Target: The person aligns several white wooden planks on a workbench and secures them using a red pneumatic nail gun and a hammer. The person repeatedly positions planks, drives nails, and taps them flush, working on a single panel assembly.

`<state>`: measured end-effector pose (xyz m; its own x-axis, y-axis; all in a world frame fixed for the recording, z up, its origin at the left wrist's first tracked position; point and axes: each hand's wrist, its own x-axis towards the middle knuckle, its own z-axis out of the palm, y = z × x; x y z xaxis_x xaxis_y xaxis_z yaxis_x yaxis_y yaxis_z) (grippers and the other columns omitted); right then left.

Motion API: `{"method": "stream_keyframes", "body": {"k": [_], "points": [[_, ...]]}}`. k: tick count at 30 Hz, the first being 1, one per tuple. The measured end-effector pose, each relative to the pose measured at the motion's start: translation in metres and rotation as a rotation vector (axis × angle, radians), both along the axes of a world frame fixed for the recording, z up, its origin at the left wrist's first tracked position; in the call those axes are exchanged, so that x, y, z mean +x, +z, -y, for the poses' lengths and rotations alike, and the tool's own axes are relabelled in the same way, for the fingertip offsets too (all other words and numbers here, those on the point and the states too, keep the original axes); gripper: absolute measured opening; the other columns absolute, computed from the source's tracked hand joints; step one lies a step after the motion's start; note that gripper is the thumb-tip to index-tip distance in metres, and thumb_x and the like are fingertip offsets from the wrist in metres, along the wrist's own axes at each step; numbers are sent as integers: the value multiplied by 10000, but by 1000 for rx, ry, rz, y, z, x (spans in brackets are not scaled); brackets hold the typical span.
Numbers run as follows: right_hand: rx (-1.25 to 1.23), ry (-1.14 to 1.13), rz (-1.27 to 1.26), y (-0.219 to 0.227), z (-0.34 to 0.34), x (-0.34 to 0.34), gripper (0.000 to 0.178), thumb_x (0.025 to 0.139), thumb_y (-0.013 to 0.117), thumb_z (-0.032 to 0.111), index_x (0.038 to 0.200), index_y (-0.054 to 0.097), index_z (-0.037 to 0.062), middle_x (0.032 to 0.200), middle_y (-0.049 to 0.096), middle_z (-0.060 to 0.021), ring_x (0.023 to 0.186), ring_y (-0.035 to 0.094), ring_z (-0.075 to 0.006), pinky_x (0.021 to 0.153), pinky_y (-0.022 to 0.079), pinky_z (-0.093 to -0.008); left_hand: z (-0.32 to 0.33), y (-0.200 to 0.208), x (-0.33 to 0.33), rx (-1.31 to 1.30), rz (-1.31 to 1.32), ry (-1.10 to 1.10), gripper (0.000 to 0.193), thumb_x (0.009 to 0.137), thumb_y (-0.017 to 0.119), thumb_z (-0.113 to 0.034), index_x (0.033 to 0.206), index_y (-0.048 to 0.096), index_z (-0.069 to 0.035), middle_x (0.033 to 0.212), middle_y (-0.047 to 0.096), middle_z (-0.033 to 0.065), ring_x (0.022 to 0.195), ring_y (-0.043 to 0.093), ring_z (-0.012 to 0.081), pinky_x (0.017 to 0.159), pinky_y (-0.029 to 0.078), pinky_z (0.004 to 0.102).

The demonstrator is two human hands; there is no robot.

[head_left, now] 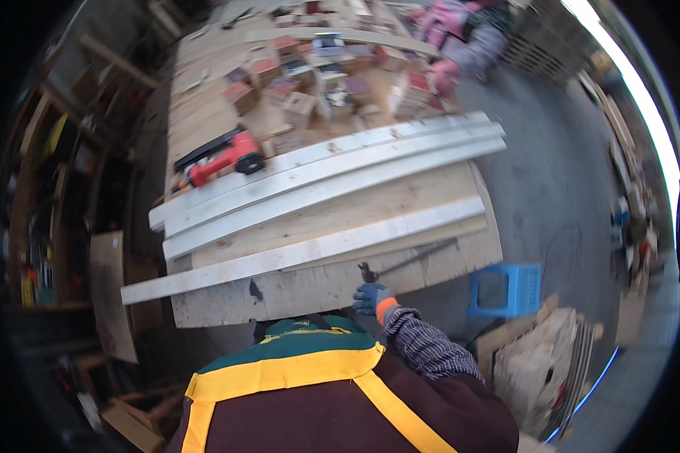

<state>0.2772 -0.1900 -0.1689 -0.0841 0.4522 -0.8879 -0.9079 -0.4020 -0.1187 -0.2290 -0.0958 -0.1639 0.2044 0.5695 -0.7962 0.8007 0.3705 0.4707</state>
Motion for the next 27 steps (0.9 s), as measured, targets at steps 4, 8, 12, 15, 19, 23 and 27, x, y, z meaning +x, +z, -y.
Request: {"method": "stream_keyframes", "body": {"k": [4, 8, 12, 15, 19, 23, 27], "points": [[-400, -232, 374, -49, 140, -10, 236, 933, 511, 325, 880, 613, 119, 764, 662, -74, 661, 649, -310, 616, 522, -457, -17, -6, 3, 49, -73, -54, 383, 889, 659, -252, 1201, 630, -33, 1121, 672, 192, 1016, 649, 309, 894, 509, 383], [-377, -494, 36, -78, 244, -64, 449, 913, 438, 410, 1181, 501, 55, 1226, 539, -192, 1175, 483, -467, 1015, 343, -576, -33, -13, -1, 85, -90, -109, 387, 885, 661, -260, 1201, 630, -38, 1122, 670, 192, 1018, 646, 316, 895, 508, 390], [-464, -188, 545, -93, 262, -138, 490, 879, 529, 399, 1227, 521, 55, 1222, 580, -195, 1152, 525, -440, 1003, 372, -532, -47, -24, -15, 86, -71, -158, 392, 882, 663, -268, 1201, 630, -43, 1123, 669, 193, 1020, 644, 323, 896, 507, 397], [-504, 29, 1093, -94, 239, -152, 472, 857, 615, 343, 1235, 572, 62, 1192, 625, -210, 1115, 578, -394, 949, 443, -459, -48, -34, -26, 84, -61, -150, 396, 880, 665, -274, 1201, 629, -46, 1123, 668, 193, 1022, 642, 328, 896, 506, 402], [-603, 598, 1281, -61, 183, -99, 467, 858, 649, 302, 1252, 588, 60, 1173, 639, -223, 1121, 582, -389, 968, 460, -444, -40, -41, -25, 88, -65, -146, 400, 877, 667, -283, 1201, 629, -51, 1124, 667, 193, 1024, 639, 335, 897, 505, 409], [-426, 828, 1650, -22, 104, -3, 451, 858, 623, 261, 1269, 568, 82, 1266, 592, -159, 1176, 552, -352, 989, 453, -437, -23, -47, 3, 91, -77, -151, 405, 873, 669, -291, 1201, 629, -56, 1125, 666, 194, 1026, 637, 342, 898, 504, 416], [-226, 1141, 1761, -36, 49, 80, 403, 865, 575, 222, 1261, 560, 151, 1326, 542, -102, 1236, 496, -299, 1016, 413, -460, 7, -50, 55, 94, -115, -131, 410, 870, 671, -299, 1201, 629, -61, 1126, 664, 194, 1029, 634, 349, 899, 503, 423]]}}
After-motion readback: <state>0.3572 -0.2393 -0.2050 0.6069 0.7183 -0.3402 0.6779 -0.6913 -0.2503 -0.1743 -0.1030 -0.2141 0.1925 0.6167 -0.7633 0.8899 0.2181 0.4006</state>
